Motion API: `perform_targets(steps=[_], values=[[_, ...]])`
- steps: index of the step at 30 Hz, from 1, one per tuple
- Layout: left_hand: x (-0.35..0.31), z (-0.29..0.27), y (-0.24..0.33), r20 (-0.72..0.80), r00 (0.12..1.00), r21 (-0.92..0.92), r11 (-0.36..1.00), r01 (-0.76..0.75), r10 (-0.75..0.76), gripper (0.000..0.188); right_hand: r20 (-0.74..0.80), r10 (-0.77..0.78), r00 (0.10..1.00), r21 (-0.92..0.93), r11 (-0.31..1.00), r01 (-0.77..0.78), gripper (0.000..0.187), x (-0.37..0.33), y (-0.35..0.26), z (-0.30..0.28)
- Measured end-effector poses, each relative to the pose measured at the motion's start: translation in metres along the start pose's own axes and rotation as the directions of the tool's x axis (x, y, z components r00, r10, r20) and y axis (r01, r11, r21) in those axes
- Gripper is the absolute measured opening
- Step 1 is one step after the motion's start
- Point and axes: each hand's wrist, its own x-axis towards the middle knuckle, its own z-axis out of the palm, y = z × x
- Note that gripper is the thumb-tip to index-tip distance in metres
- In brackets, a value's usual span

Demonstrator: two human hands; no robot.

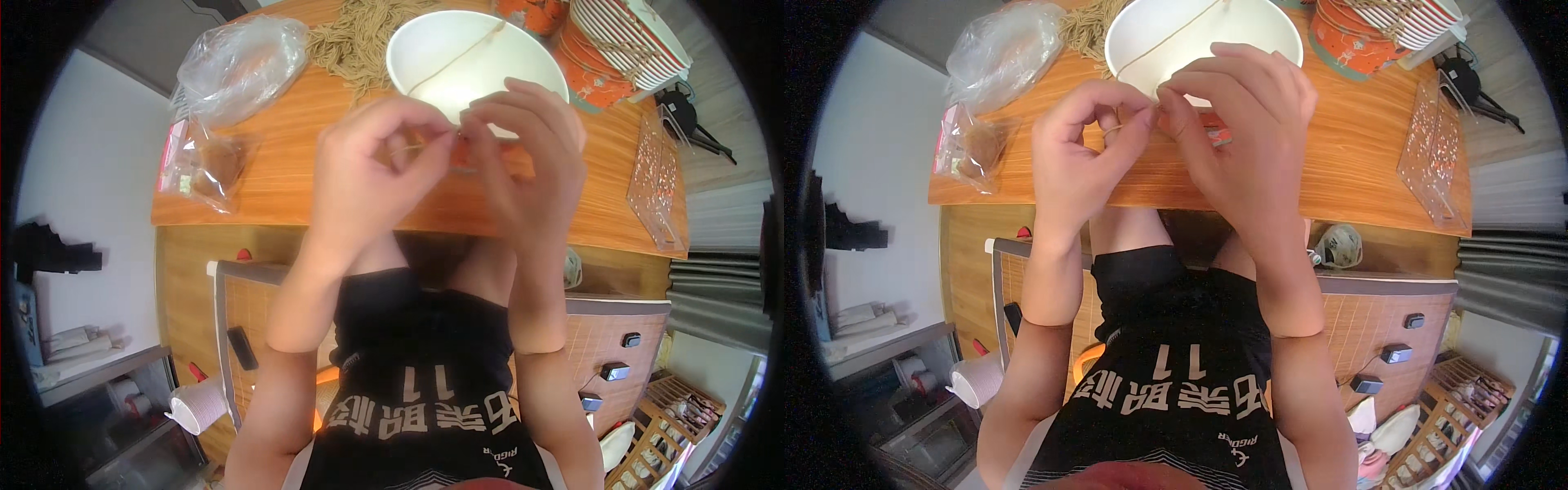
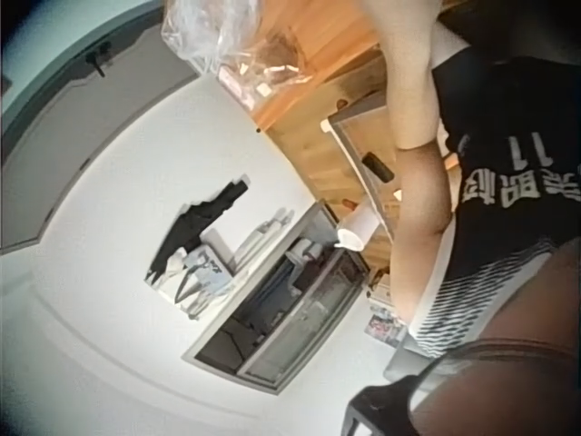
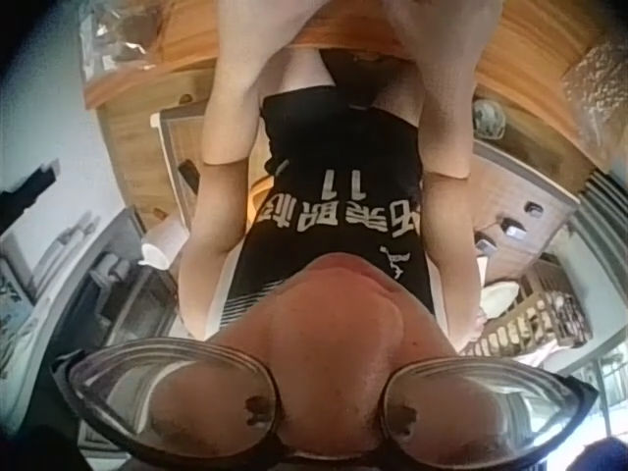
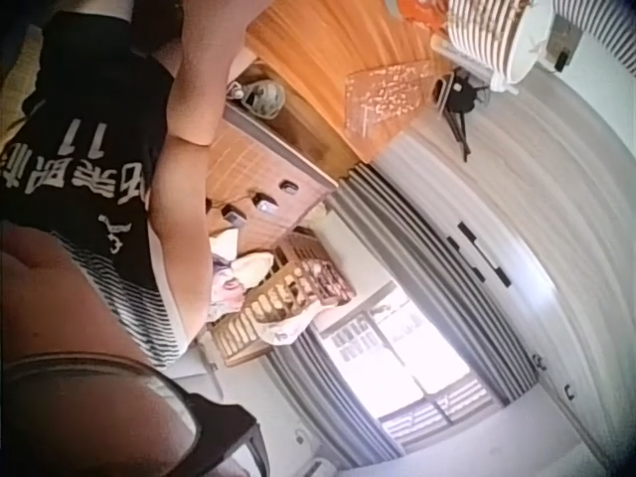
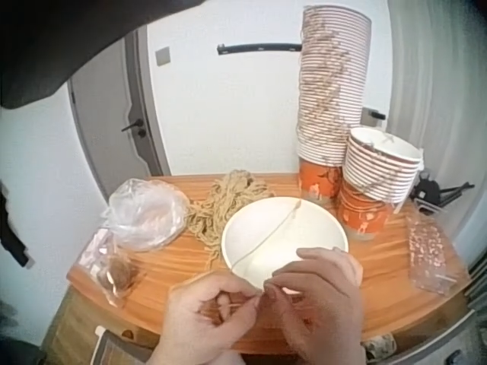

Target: Attaching hemp rope handles to paper buckets by threading them through holes and tying knots.

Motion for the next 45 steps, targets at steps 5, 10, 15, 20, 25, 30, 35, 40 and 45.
perform_targets(steps=[5,10,15,20,25,30,35,40,45], values=[[0.001,0.0,0.001,0.001,1.0,-0.014,1.0,-0.01,0.01,0.009,0.08,-0.027,0.996,-0.021,0.999,0.029,0.009,0.0,0.004,-0.002],[0.002,0.002,-0.006,-0.041,0.997,-0.03,0.997,-0.069,0.068,0.013,0.129,-0.058,0.99,-0.022,0.998,0.062,0.01,0.003,0.001,-0.009],[0.002,0.001,-0.006,-0.044,0.995,-0.001,0.995,-0.095,0.095,0.012,0.14,-0.05,0.989,-0.029,0.998,0.055,0.011,0.001,0.001,-0.009],[0.002,0.0,-0.005,-0.079,0.989,0.009,0.992,-0.123,0.123,0.012,0.135,0.0,0.991,0.028,1.0,-0.004,0.008,0.002,0.001,-0.008],[0.001,0.006,-0.002,-0.185,0.957,0.161,0.967,-0.195,0.224,0.012,0.138,0.104,0.985,0.058,0.992,-0.113,0.006,0.001,-0.005,-0.007],[0.002,0.01,-0.001,-0.193,0.96,0.154,0.972,-0.175,0.203,0.013,0.111,0.253,0.961,0.183,0.945,-0.27,0.007,-0.002,-0.006,-0.008],[0.001,0.011,0.0,-0.208,0.956,0.173,0.97,-0.173,0.208,0.013,0.129,0.236,0.963,0.223,0.939,-0.26,0.008,0.0,-0.004,-0.008],[0.001,0.013,0.001,-0.268,0.928,0.206,0.956,-0.207,0.259,0.017,0.183,0.25,0.951,0.285,0.912,-0.295,0.009,0.005,-0.004,-0.01],[0.003,0.008,-0.007,-0.183,0.882,0.335,0.871,-0.358,0.433,0.02,0.245,0.322,0.915,0.334,0.858,-0.391,0.01,0.008,-0.004,-0.012]])
